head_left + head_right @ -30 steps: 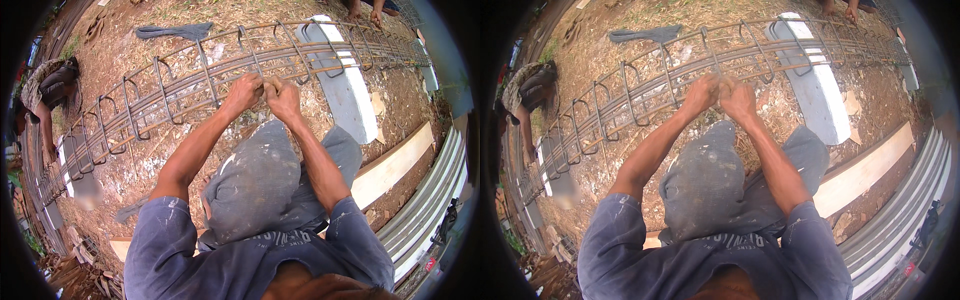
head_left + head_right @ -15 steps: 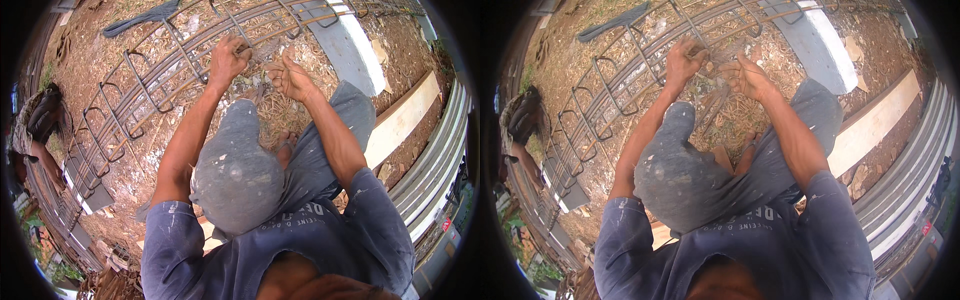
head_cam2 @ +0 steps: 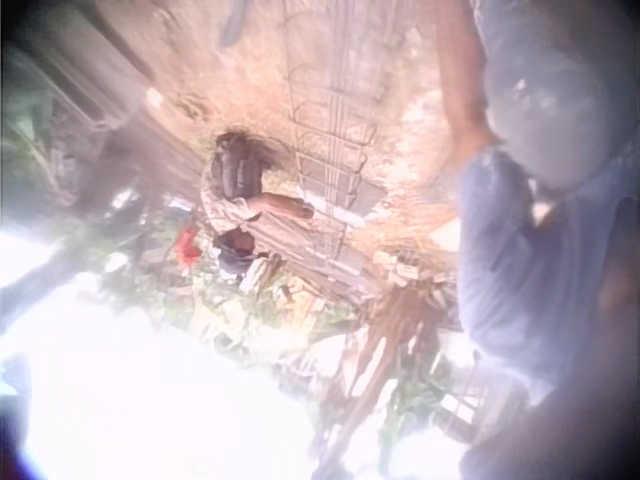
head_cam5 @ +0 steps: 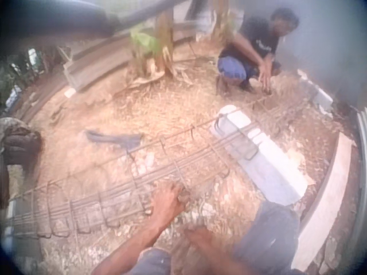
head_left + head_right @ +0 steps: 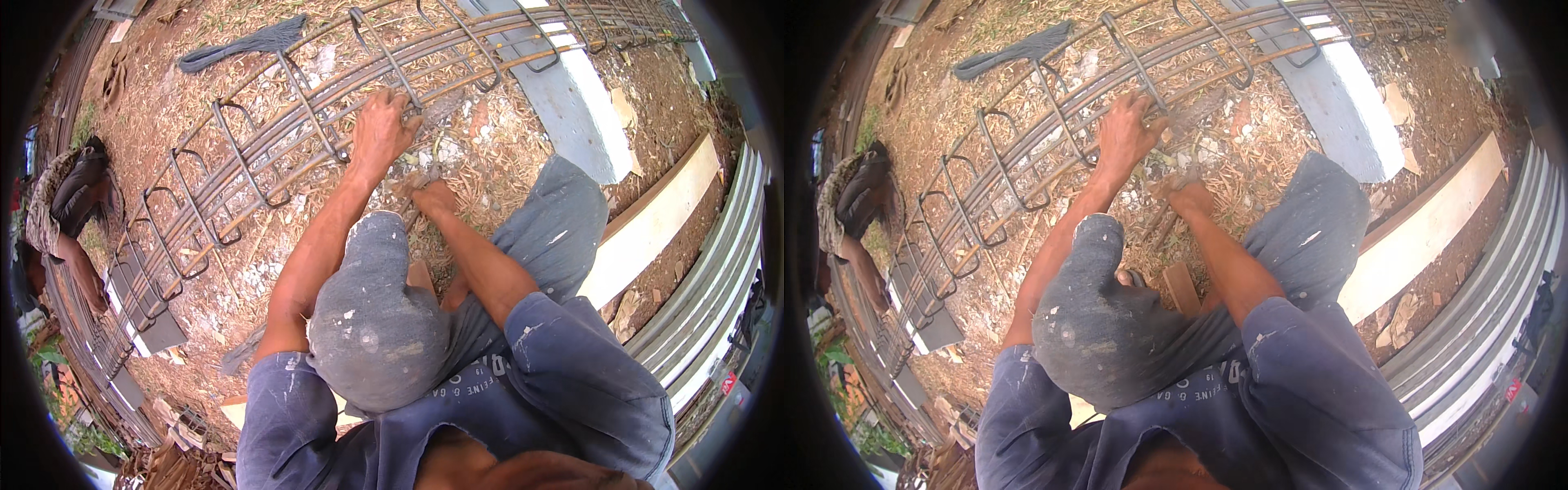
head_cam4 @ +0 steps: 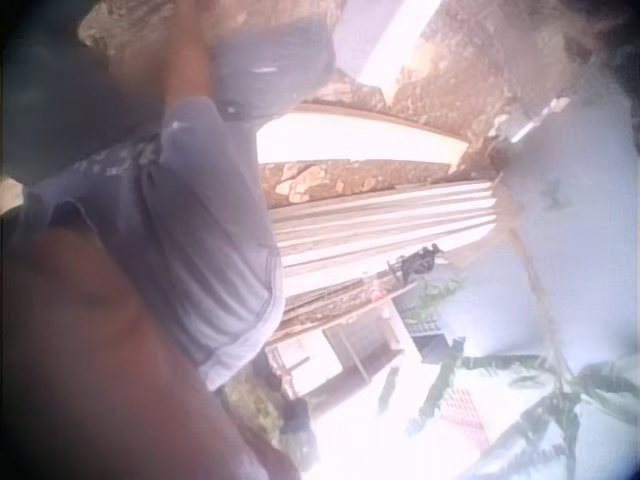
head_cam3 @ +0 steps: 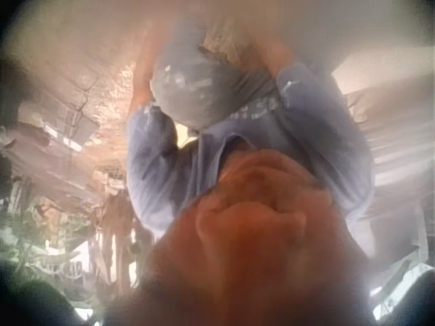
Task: The person ties rebar ties around intersections of a rebar cage using a manual rebar tying tool. The person repeatedly picks up ties, wraps them around the rebar, and twists them to secure the cage. Other workers are visible nearby performing similar tasks.
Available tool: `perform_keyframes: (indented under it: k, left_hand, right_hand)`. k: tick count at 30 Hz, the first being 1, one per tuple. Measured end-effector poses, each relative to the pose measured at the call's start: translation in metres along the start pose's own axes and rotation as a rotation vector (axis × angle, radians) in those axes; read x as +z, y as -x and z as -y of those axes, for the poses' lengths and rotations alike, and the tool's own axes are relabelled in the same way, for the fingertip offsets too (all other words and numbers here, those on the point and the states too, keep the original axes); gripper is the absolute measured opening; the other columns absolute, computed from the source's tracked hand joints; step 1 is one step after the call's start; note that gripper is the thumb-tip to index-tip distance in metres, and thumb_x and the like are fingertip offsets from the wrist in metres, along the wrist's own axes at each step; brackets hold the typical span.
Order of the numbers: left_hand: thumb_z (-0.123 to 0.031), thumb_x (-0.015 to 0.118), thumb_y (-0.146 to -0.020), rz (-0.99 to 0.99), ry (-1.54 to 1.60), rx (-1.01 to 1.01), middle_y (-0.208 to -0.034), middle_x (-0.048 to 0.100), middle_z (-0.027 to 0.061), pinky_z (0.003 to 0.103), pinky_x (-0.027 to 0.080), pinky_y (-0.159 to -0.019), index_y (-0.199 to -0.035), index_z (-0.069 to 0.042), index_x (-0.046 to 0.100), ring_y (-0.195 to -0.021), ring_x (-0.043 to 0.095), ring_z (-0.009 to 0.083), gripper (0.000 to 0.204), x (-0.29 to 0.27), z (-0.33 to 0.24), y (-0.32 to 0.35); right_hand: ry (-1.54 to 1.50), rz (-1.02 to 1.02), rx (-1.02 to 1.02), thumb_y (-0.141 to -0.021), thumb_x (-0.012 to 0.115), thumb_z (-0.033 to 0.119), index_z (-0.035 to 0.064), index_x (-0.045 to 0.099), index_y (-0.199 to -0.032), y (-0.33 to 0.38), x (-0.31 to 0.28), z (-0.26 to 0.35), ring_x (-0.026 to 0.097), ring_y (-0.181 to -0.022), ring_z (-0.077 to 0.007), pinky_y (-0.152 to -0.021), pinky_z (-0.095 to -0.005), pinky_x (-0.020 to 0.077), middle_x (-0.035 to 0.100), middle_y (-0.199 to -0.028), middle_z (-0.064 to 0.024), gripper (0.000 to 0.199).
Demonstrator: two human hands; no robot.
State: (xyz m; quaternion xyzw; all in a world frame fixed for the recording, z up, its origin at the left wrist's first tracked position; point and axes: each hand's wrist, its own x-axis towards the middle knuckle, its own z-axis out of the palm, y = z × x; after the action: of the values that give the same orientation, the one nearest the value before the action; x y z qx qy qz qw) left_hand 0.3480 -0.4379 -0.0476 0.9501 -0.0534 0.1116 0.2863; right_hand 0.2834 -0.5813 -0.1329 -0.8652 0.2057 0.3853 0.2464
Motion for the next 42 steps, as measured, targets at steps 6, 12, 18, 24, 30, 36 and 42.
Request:
perform_keyframes:
  k: [6,12,18,24,30,36,42]
  left_hand:
    - [-0.035,0.073,-0.079,0.212,0.005,-0.046,-0.095,0.065,0.0235,0.046,0.056,-0.075,-0.102,0.003,0.065,-0.086,0.067,0.0392,0.045,-0.003,0.006,-0.011]
    - [-0.034,0.069,-0.083,0.264,0.033,-0.030,-0.081,0.066,0.0235,0.045,0.057,-0.065,-0.089,0.004,0.067,-0.072,0.068,0.0356,0.038,0.006,0.007,-0.016]
    - [-0.033,0.064,-0.086,0.074,-0.020,0.068,-0.068,0.065,0.0180,0.045,0.053,-0.054,-0.083,0.000,0.066,-0.060,0.066,0.0318,0.032,0.018,0.015,-0.004]
    - [-0.037,0.057,-0.091,0.315,-0.031,-0.055,-0.077,0.065,0.0144,0.042,0.054,-0.054,-0.089,-0.001,0.063,-0.064,0.066,0.0263,0.037,0.014,0.011,-0.007]
    - [-0.039,0.052,-0.095,0.251,-0.126,0.032,-0.075,0.064,0.0128,0.036,0.050,-0.044,-0.099,-0.001,0.063,-0.051,0.056,0.0185,0.040,0.018,0.005,-0.013]
    - [-0.011,0.058,-0.072,0.138,-0.030,0.022,-0.070,0.065,0.0141,0.043,0.053,-0.051,-0.083,-0.001,0.060,-0.061,0.066,0.0294,0.016,0.022,0.007,-0.007]
    - [-0.010,0.057,-0.071,0.058,-0.009,0.055,-0.070,0.064,0.0134,0.043,0.051,-0.051,-0.083,-0.002,0.061,-0.060,0.066,0.0304,0.015,0.023,0.006,-0.004]
  right_hand:
    - [-0.241,-0.061,-0.312,-0.079,0.060,0.028,-0.0078,0.054,-0.117,-0.035,0.022,-0.038,0.064,-0.098,-0.0441,-0.085,-0.0468,0.0492,0.066,-0.099,-0.0309,0.052]
    - [-0.086,0.144,-0.642,-0.087,0.060,0.020,0.0058,0.054,-0.129,0.072,-0.084,0.009,0.066,-0.085,-0.0362,-0.083,-0.0438,0.0514,0.068,-0.093,-0.0207,0.044]
    - [-0.356,0.721,-0.371,-0.083,0.072,0.007,0.0073,0.038,-0.144,0.177,-0.183,-0.007,0.062,-0.092,-0.0187,-0.074,-0.0318,0.0514,0.065,-0.100,-0.0125,0.070]
    - [0.143,0.324,-0.730,-0.084,0.068,0.008,0.0055,0.037,-0.145,0.209,-0.233,0.035,0.063,-0.085,-0.0193,-0.072,-0.0316,0.0496,0.065,-0.095,-0.0138,0.069]
    - [1.166,-0.096,-0.637,-0.080,0.051,0.002,0.0129,0.034,-0.147,0.139,-0.239,0.104,0.063,-0.093,-0.0401,-0.084,-0.0464,0.0485,0.063,-0.098,-0.0243,0.070]
    - [1.308,-0.108,-0.677,-0.077,0.049,0.000,0.0186,0.026,-0.151,0.107,-0.222,0.096,0.060,-0.102,-0.0411,-0.088,-0.0460,0.0486,0.061,-0.102,-0.0291,0.080]
    - [1.447,-0.236,-0.805,-0.079,0.051,0.001,0.0244,0.027,-0.152,0.101,-0.213,0.090,0.058,-0.107,-0.0431,-0.089,-0.0480,0.0481,0.059,-0.109,-0.0311,0.080]
